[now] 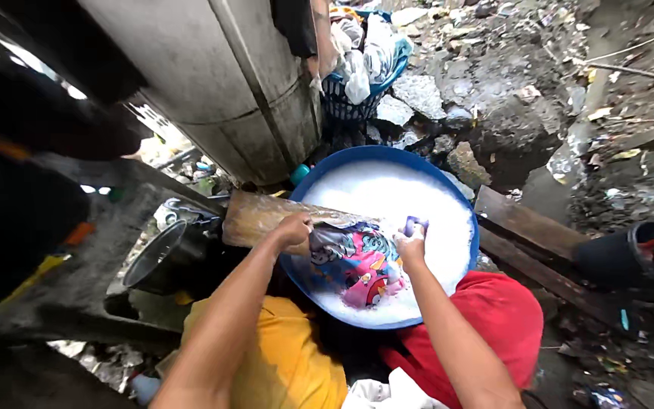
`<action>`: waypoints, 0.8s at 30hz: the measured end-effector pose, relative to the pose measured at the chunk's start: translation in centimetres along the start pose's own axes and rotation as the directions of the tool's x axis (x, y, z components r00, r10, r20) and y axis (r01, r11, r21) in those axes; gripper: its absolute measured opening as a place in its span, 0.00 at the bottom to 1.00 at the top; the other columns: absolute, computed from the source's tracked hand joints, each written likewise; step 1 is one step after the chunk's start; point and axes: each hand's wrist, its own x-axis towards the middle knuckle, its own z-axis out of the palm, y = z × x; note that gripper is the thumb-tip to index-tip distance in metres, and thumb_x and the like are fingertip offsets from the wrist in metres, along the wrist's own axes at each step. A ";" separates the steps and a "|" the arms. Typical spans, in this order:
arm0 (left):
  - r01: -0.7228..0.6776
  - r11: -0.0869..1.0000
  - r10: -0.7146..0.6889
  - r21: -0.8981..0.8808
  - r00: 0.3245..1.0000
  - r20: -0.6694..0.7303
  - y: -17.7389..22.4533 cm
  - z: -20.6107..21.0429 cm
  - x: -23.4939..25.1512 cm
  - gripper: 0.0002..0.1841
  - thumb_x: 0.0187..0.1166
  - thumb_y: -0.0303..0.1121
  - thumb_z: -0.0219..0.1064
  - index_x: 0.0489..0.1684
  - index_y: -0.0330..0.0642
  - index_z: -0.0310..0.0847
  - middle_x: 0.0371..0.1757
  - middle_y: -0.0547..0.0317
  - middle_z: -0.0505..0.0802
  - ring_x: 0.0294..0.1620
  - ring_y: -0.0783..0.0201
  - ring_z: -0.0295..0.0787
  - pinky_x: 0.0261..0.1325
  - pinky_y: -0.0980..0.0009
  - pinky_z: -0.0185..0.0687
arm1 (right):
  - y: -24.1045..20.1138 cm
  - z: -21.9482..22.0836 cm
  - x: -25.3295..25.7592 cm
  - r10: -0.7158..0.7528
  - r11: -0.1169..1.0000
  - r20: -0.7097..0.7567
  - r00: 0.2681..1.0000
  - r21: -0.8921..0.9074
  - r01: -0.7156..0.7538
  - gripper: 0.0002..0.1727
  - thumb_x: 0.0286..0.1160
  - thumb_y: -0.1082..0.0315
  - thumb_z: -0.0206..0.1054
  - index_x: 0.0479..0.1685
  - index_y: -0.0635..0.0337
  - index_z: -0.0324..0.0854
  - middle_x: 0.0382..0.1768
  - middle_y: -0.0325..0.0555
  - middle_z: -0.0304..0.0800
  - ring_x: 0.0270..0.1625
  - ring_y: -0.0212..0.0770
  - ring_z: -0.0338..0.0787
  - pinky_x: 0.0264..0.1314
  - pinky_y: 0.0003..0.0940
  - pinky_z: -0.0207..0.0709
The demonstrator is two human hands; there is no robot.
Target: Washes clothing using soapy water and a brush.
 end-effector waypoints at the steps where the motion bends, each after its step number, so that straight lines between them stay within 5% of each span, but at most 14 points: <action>1: -0.076 0.996 0.080 -0.052 0.995 0.064 0.4 -0.9 0.0 0.11 0.90 0.25 0.54 0.55 0.25 0.77 0.56 0.34 0.84 0.58 0.44 0.81 0.64 0.44 0.73 | -0.5 0.6 0.3 -0.002 0.996 0.028 1.000 -0.091 0.005 0.33 0.79 0.68 0.69 0.82 0.71 0.63 0.68 0.72 0.82 0.69 0.67 0.84 0.71 0.65 0.76; 6: -0.211 0.920 0.276 -0.331 0.947 0.163 0.3 -3.1 -0.8 0.06 0.89 0.29 0.55 0.46 0.37 0.77 0.42 0.59 0.82 0.41 0.71 0.77 0.50 0.71 0.75 | -1.5 3.7 3.4 0.071 0.872 0.224 0.972 -0.486 0.048 0.35 0.78 0.63 0.69 0.84 0.64 0.63 0.66 0.70 0.85 0.70 0.67 0.86 0.70 0.67 0.76; 12: 0.002 0.718 0.054 -0.696 0.997 0.059 -4.6 -2.0 0.3 0.12 0.92 0.28 0.48 0.62 0.32 0.73 0.50 0.56 0.88 0.49 0.69 0.88 0.61 0.68 0.85 | 0.6 8.0 5.0 0.104 0.744 0.292 0.951 -0.657 0.120 0.31 0.79 0.65 0.63 0.83 0.63 0.67 0.69 0.66 0.84 0.70 0.65 0.86 0.68 0.66 0.77; 17: 0.069 0.875 -0.042 -0.480 0.997 0.066 -7.2 -0.6 -0.3 0.09 0.90 0.28 0.54 0.58 0.33 0.74 0.44 0.56 0.84 0.42 0.71 0.82 0.52 0.71 0.81 | 3.6 8.4 4.6 -0.094 0.745 0.281 0.955 -0.617 0.255 0.24 0.81 0.74 0.58 0.76 0.67 0.77 0.71 0.65 0.85 0.74 0.62 0.84 0.73 0.62 0.75; 21: 0.093 0.980 -0.062 -0.174 0.983 0.175 -6.9 -0.2 -1.4 0.16 0.88 0.33 0.62 0.67 0.33 0.79 0.56 0.41 0.90 0.55 0.54 0.87 0.65 0.52 0.80 | 1.4 5.8 6.1 0.043 0.856 0.235 0.971 -0.511 0.085 0.25 0.79 0.71 0.61 0.77 0.66 0.75 0.70 0.67 0.84 0.72 0.66 0.85 0.73 0.66 0.75; 24: 0.010 0.992 0.009 -0.122 0.989 0.151 -6.4 -1.3 -3.6 0.13 0.87 0.35 0.64 0.50 0.32 0.86 0.43 0.47 0.90 0.44 0.59 0.85 0.56 0.55 0.79 | -1.4 1.3 4.9 -0.039 0.959 -0.022 0.999 -0.281 0.032 0.28 0.76 0.71 0.68 0.75 0.73 0.72 0.59 0.76 0.86 0.63 0.73 0.87 0.67 0.72 0.76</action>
